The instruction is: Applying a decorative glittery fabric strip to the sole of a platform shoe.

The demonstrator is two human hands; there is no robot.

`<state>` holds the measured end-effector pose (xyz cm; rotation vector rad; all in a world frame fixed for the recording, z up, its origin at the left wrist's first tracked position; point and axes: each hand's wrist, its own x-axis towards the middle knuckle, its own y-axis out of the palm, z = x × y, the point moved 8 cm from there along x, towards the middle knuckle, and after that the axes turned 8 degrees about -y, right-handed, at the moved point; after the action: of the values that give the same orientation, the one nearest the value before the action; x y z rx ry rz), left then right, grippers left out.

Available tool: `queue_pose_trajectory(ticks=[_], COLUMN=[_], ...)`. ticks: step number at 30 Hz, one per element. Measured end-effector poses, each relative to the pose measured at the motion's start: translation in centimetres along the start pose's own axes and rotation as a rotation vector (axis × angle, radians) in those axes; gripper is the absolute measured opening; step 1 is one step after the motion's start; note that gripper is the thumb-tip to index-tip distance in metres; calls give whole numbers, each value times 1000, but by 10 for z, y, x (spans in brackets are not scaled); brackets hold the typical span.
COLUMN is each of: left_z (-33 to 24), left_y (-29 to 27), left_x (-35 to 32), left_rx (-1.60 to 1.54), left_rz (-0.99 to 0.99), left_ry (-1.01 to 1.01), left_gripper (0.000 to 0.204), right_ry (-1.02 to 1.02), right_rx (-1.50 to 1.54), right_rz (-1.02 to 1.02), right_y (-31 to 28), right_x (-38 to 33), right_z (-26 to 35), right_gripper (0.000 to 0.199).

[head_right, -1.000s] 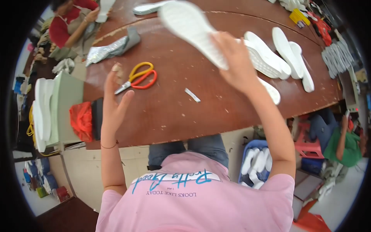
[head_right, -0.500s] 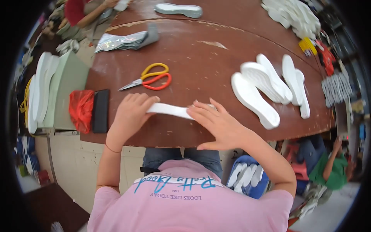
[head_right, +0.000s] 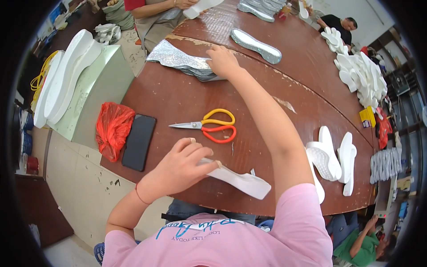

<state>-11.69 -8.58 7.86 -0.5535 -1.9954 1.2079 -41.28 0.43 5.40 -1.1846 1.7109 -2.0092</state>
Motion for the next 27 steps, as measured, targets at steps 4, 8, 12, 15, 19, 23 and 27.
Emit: queue_pose_trajectory(ticks=[4,8,12,15,19,23,27], left_z=[9,23,25,34,65,150,230], left_y=[-10,-15,-19,-21,-18,-14,4], left_x=[6,12,13,13,20,57,97], left_rx=[23,-107,-193,-280,-509,-234,-61], left_rz=[30,108,208,211,151,-132,-327], left_ry=[-3,-49,-46,-49,-124,-241,-270], left_gripper=[53,54,55,55,50,34,31], right_ry=[164,170,119,123,180,351,358], right_rx=[-56,-47,-216,-212,-5,481,729], right_rz=[336,538,362,266,176,188,179], right_y=[54,49,33,22,9,-6,-1], right_x=[30,44,36,33,37,56,64], right_z=[-29,-8,3,1,-16,-25,-6], right_gripper=[32,40,36,33,27,25,21])
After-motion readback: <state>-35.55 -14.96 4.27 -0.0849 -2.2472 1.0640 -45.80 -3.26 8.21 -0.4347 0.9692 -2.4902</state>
